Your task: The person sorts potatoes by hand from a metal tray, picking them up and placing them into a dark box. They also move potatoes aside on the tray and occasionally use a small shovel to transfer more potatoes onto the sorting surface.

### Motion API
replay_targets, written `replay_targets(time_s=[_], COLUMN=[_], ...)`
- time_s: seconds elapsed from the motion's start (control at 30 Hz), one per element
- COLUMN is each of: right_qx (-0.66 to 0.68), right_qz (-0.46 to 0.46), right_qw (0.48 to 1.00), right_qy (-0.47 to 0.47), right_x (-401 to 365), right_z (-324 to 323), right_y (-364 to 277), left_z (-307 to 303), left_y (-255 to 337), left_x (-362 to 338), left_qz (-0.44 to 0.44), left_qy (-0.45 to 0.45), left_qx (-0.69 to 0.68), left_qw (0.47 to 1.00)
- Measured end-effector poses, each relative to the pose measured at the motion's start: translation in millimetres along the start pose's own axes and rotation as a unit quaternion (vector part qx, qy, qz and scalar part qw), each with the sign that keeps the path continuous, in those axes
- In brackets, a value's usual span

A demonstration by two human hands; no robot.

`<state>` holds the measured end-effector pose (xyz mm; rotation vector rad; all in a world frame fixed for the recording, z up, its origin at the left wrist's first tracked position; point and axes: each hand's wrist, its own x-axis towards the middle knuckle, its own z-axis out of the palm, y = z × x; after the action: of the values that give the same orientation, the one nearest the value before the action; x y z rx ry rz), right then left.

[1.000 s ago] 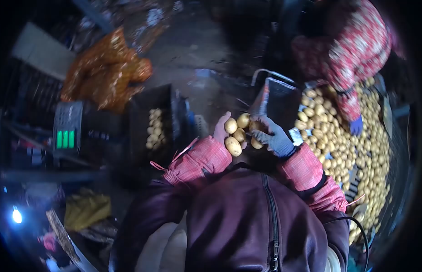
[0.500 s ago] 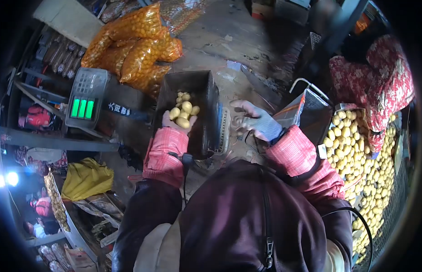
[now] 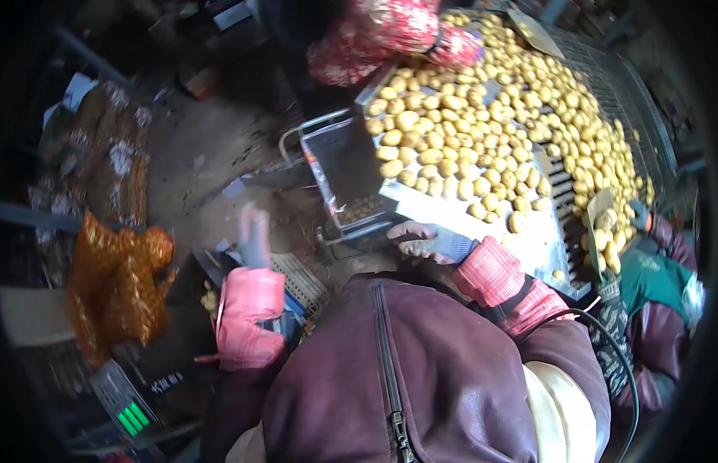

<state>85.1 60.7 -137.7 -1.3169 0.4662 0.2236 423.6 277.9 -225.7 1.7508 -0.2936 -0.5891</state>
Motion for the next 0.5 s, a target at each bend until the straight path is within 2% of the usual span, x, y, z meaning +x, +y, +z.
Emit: replay_targets(time_s=[0.03,0.07,0.1,0.13,0.17,0.2,0.23,0.27,0.4,0.47,0.5], right_qx=[-0.022,0.067,0.157,0.196,0.215,0.234,0.233,0.228,0.175,0.098,0.110], right_qz=[0.020,-0.028,-0.070,-0.052,-0.057,-0.062,-0.088,-0.121,-0.089,-0.092,-0.067], right_qw=[0.998,0.997,0.985,0.979,0.975,0.970,0.968,0.966,0.973,0.969,0.966], right_qy=[0.048,0.022,-0.013,0.000,0.004,0.008,0.003,-0.010,0.122,0.209,0.223], right_x=[-13.1,-18.3,-23.6,-32.0,-37.9,-44.0,-49.3,-42.4,-64.4,-73.3,-71.8], right_z=[-0.5,-14.3,-28.0,-30.8,-33.9,-36.9,-39.6,-54.2,-62.3,-70.4,-84.6], right_y=[0.2,27.8,55.5,56.6,59.2,61.9,65.2,83.3,79.8,67.4,69.1], left_z=[55.7,95.6,137.7,171.5,207.5,231.9,256.0,282.0,303.1,298.1,297.5], left_y=[21.8,44.9,53.2,64.3,63.9,77.7,74.2,56.7,50.4,41.7,36.9], left_x=[-7.2,-15.5,-15.8,-15.4,-11.1,-26.3,-23.7,-15.8,-0.2,12.0,22.2], left_qz=[0.224,0.256,0.285,0.394,0.457,0.502,0.530,0.536,0.531,0.516,0.511], left_qy=[-0.064,-0.140,-0.211,-0.267,-0.302,-0.291,-0.312,-0.291,-0.230,-0.213,-0.196], left_qx=[0.087,0.139,0.132,0.201,0.272,0.336,0.371,0.412,0.545,0.560,0.569], left_qw=[0.969,0.946,0.926,0.856,0.791,0.742,0.696,0.677,0.606,0.612,0.613])
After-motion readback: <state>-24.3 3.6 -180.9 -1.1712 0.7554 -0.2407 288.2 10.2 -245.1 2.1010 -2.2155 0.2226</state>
